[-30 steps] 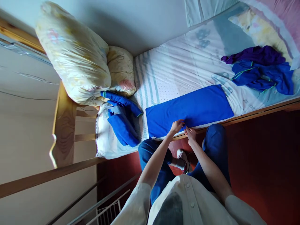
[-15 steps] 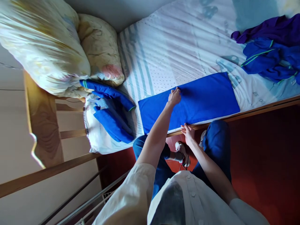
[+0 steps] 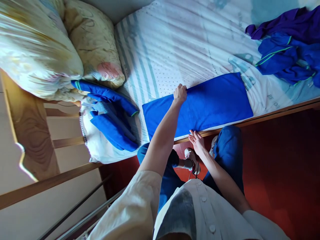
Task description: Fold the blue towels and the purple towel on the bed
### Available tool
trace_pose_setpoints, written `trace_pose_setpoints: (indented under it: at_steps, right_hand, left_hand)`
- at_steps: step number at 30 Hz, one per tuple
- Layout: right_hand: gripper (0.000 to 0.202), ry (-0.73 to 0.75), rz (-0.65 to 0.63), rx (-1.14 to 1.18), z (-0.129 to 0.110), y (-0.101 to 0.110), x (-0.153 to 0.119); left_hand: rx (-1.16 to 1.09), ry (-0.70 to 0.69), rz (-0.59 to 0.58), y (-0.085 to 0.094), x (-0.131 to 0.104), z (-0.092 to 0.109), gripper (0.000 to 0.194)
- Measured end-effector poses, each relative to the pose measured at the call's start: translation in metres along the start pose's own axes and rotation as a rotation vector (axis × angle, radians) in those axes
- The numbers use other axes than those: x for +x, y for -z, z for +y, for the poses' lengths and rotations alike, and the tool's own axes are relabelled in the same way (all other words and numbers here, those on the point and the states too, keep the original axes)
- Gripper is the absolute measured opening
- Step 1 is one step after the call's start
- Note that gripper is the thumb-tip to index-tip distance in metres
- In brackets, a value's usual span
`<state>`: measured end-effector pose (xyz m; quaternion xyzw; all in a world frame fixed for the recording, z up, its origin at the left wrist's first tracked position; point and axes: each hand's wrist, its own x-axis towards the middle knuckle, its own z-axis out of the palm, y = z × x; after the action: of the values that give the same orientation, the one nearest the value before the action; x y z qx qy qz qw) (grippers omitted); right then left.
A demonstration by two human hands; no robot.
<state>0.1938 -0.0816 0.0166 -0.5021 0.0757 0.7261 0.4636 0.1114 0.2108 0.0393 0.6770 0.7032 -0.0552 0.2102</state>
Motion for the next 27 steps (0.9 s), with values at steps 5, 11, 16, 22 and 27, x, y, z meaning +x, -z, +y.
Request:
trace_pose_setpoints:
  at_steps: [5, 11, 16, 22, 27]
  right_hand:
    - [0.032, 0.028, 0.001, -0.026, -0.005, 0.004, -0.009]
    - [0.032, 0.054, -0.040, -0.066, -0.013, 0.010, -0.040]
    - [0.038, 0.195, -0.064, -0.191, -0.021, 0.031, -0.068]
    - [0.049, 0.376, -0.117, -0.206, -0.047, 0.056, -0.098]
    - [0.053, 0.604, 0.012, -0.241, -0.106, 0.054, -0.122]
  left_hand:
    - [-0.020, 0.016, 0.007, 0.014, -0.009, 0.000, 0.026]
    - [-0.136, 0.007, 0.055, 0.049, -0.036, 0.000, 0.023]
    - [-0.225, -0.101, 0.107, 0.089, -0.071, 0.011, 0.019]
    - [-0.394, -0.180, 0.180, 0.135, -0.118, 0.010, 0.014]
    - [-0.654, -0.237, 0.160, 0.178, -0.165, -0.007, 0.011]
